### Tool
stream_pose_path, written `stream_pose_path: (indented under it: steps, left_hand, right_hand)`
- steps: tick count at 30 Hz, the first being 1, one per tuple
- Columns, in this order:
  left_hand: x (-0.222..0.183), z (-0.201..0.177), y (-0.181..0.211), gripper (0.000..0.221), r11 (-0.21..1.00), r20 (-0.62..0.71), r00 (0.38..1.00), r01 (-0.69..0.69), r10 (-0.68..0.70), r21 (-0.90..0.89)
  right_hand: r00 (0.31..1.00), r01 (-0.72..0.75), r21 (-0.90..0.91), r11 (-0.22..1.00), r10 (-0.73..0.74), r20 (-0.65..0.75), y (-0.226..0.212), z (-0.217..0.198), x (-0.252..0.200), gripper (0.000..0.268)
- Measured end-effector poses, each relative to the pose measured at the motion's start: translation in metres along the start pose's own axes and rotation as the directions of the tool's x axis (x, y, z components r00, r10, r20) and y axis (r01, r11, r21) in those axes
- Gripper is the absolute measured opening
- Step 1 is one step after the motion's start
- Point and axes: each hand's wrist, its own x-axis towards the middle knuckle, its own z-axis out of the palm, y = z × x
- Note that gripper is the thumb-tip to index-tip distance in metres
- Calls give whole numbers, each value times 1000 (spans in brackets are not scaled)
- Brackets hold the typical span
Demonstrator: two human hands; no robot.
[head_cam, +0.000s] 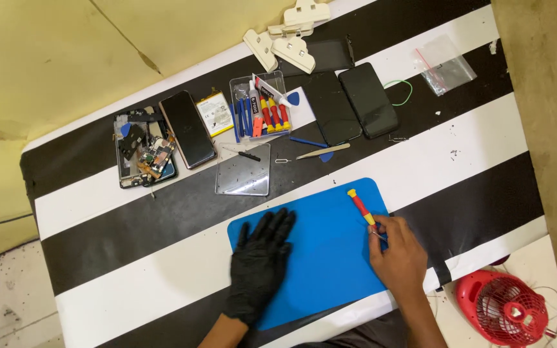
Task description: Repairing a mobile phone by disassembling and reassembling internal components and the casing
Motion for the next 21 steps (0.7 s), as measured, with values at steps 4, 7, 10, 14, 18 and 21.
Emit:
stream_pose_path:
  steps: [4,7,10,14,18,21]
  left_hand:
    - [-13,1,-32,53,998,-108,993,48,-43,45]
    - [-13,3,-48,61,973,-210,968,170,-136,154]
    - [-13,4,-40,65,976,-315,932,210,-179,64]
    - [-7,6,-7,69,993,-97,989,-109,113,46]
    - [1,-14,-26,54,995,27,994,-102,102,-7]
    - [-4,-9,-65,53,991,-237,971,26,5,128]
  right_hand:
    - [999,-38,1,999,38,11,-4,-3,1,28]
    - [998,-60,16,998,60,29,-6,-5,4,25]
    - [999,-16,-7,1000,16,-34,-3,-1,1,24]
    - [995,-88,-11,996,88,46,-7,-5,2,26]
    - [999,-37,3,999,36,23,-6,-5,1,26]
    - [999,-40,0,999,40,25,-2,-4,2,26]
